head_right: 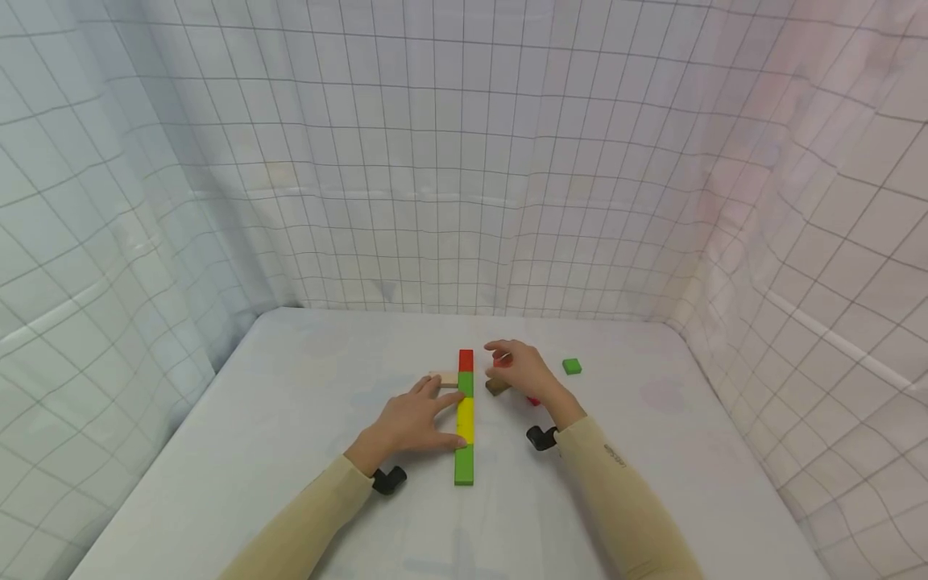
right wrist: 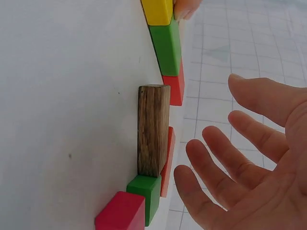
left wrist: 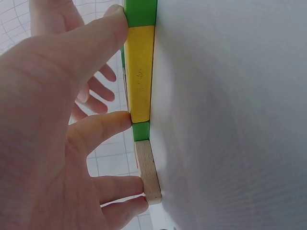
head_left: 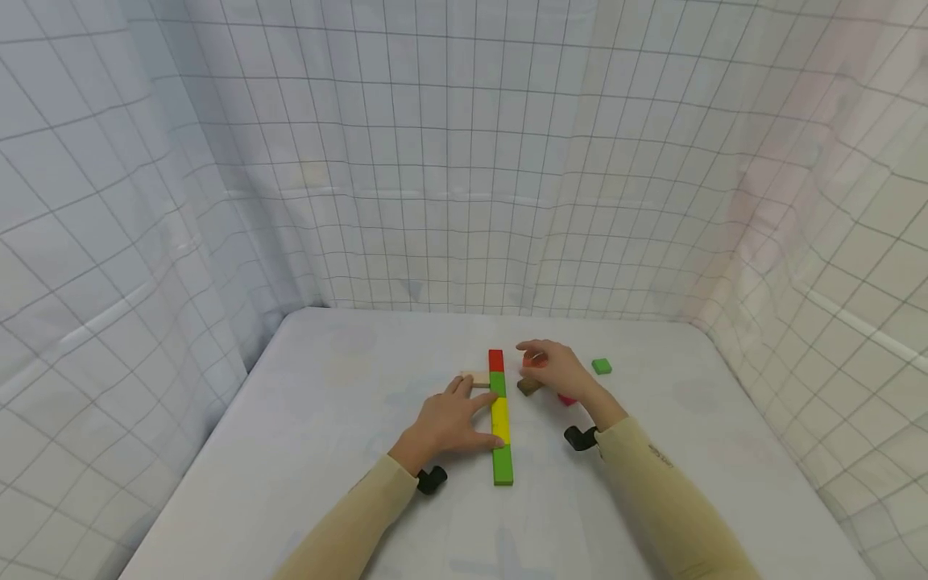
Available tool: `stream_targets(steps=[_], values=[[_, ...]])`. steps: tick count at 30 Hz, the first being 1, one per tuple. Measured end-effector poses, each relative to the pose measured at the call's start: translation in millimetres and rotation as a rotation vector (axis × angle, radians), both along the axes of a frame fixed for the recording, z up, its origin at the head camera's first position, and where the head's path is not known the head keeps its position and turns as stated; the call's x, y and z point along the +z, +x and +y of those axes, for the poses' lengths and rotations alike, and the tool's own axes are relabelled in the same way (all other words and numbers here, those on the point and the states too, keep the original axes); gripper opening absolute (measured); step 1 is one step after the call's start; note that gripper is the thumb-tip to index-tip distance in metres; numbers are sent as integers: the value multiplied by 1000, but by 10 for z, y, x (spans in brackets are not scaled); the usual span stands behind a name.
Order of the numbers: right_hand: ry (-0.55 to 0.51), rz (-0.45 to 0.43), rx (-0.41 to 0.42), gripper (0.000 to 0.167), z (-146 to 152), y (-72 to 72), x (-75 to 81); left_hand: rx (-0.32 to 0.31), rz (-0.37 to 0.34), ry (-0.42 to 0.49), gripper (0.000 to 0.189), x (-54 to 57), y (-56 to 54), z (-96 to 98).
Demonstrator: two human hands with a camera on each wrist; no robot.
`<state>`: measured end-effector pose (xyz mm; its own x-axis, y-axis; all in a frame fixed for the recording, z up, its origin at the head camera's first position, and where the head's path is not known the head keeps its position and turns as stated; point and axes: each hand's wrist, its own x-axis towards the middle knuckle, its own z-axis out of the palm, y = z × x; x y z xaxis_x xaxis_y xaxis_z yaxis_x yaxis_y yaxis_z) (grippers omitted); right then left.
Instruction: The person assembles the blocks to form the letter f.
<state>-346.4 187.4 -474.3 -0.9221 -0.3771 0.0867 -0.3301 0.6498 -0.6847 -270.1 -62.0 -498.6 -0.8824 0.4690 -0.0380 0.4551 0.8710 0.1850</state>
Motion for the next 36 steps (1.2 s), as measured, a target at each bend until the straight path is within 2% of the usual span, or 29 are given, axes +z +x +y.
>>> stream_targets(steps=[4,13,21,26,36], values=[[-16,-25,-28,53,22,77,-44,3,-4,-4,85,0,-2,-1],[-22,-2,-48,59,1,161,-150,-11,3,15,87,27,21,-18],[88,94,-41,58,2,158,-221,-11,29,-1,88,7,14,-18],[111,101,-35,61,39,146,-277,-15,26,17,86,31,33,-27],[185,122,-77,46,88,186,-324,-4,6,25,86,21,55,-13]])
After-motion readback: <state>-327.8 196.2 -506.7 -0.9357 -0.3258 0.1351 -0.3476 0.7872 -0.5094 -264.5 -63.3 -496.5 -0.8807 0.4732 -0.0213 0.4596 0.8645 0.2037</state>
